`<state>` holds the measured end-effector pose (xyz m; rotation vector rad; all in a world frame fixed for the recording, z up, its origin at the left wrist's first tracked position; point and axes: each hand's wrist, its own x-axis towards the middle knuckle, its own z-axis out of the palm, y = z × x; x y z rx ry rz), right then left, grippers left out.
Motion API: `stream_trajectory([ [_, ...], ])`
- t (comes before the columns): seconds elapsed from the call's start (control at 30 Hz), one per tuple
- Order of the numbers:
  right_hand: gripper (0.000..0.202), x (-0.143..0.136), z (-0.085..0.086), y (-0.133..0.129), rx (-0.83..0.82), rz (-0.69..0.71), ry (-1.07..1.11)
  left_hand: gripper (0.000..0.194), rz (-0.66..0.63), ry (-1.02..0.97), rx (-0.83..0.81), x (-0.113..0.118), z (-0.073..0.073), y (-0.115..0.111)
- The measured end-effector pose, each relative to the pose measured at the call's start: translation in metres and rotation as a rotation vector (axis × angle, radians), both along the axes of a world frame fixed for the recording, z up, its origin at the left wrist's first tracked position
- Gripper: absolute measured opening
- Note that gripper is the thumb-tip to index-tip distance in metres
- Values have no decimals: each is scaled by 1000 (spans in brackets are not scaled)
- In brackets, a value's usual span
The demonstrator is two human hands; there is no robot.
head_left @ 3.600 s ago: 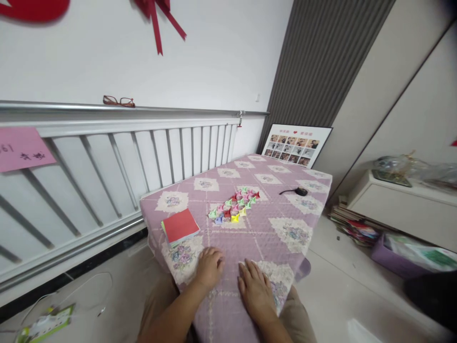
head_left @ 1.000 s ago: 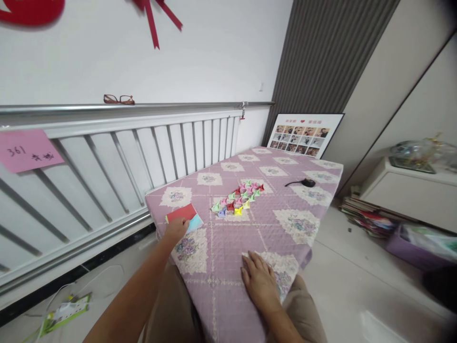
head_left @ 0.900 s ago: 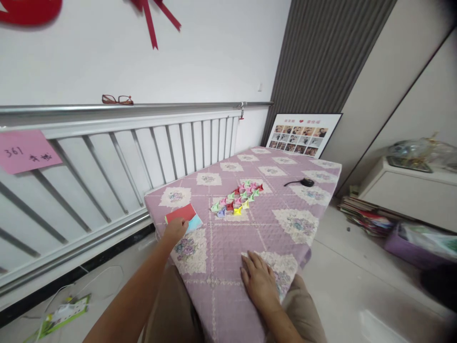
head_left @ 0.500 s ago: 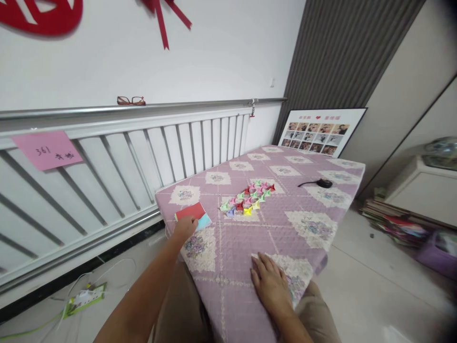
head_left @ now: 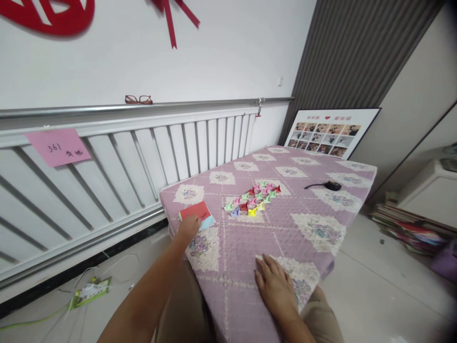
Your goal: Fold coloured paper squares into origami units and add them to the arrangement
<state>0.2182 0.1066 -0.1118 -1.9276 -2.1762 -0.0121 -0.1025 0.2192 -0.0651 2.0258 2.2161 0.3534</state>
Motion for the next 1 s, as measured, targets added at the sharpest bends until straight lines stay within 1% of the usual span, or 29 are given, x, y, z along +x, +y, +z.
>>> stream_trajectory([
  [0.17,42,0,-1,0,-4,-2,-3,31,-29,35,-23,3,-7,-2],
  [0.3,43,0,0,1,-7,-4,1,28,-43,73,-47,8,-5,-4],
  [0.5,42,-1,3,-1,-5,-3,0,29,-38,98,-69,17,6,-9],
  [0.63,41,-2,3,0,0,-3,0,33,4,80,-89,20,14,-7],
  [0.8,41,-1,5,0,-4,0,11,31,58,45,-107,24,21,-2],
  [0.9,41,-1,6,-1,-4,-2,22,28,82,33,-98,21,27,-2],
  [1.0,40,-1,5,-2,7,1,40,25,107,39,-70,12,41,-4],
])
